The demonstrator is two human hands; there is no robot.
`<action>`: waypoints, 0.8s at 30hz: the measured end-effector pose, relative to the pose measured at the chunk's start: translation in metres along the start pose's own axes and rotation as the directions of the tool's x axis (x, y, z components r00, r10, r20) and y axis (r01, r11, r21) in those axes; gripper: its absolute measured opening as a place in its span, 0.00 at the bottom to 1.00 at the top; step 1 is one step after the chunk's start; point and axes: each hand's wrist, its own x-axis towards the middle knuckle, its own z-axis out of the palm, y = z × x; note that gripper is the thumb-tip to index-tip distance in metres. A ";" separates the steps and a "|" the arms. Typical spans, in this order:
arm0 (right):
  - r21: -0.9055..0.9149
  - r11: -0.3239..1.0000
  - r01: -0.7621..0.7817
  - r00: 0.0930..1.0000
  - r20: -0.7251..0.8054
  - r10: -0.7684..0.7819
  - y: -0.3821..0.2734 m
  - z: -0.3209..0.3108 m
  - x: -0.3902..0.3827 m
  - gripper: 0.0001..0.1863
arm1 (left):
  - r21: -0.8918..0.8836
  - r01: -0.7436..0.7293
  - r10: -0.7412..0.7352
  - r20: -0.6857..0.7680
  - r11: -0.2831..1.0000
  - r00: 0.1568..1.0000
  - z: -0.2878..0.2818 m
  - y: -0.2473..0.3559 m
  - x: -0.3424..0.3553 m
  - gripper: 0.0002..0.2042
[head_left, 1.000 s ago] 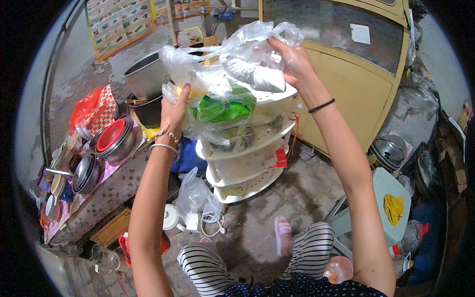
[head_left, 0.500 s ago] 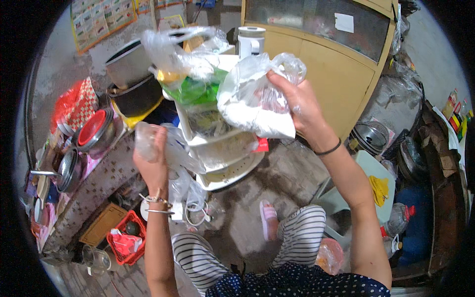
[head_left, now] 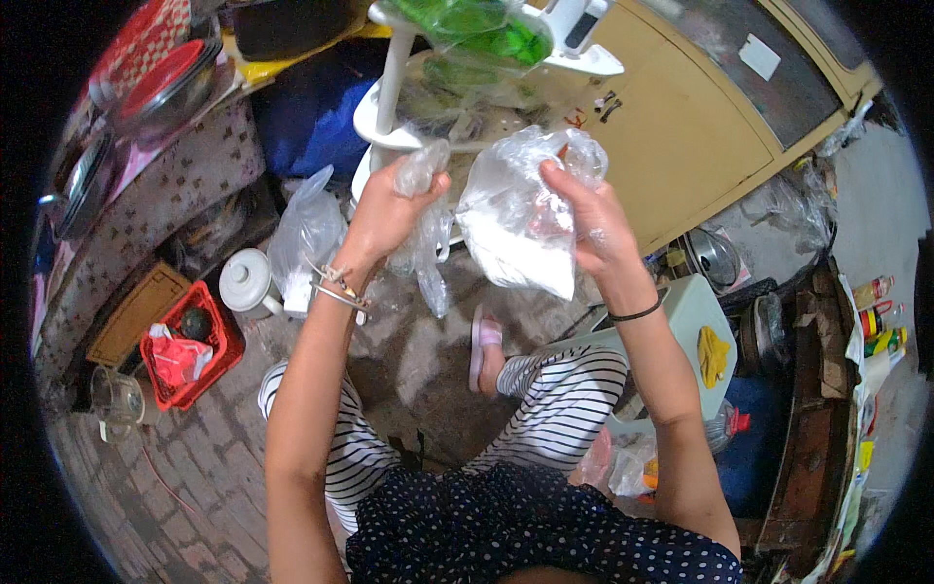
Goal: The person wipes down the tiers of a white plastic corner shelf with a yellow cloth and sorts through items stored in plastic bags.
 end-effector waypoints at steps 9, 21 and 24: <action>-0.040 0.991 -0.127 0.992 -0.018 0.126 0.026 0.013 0.006 0.13 | 0.059 -0.187 0.179 0.117 0.981 0.977 -0.022 -0.023 -0.007 0.21; 0.036 0.960 -0.277 0.956 0.113 0.271 0.052 0.015 0.014 0.10 | -0.078 0.018 -0.004 0.175 0.997 0.985 -0.047 -0.023 -0.005 0.16; 0.061 0.964 -0.260 0.962 0.098 0.253 0.054 0.026 0.008 0.12 | -0.129 0.053 -0.024 0.218 0.990 0.976 -0.052 -0.023 -0.008 0.17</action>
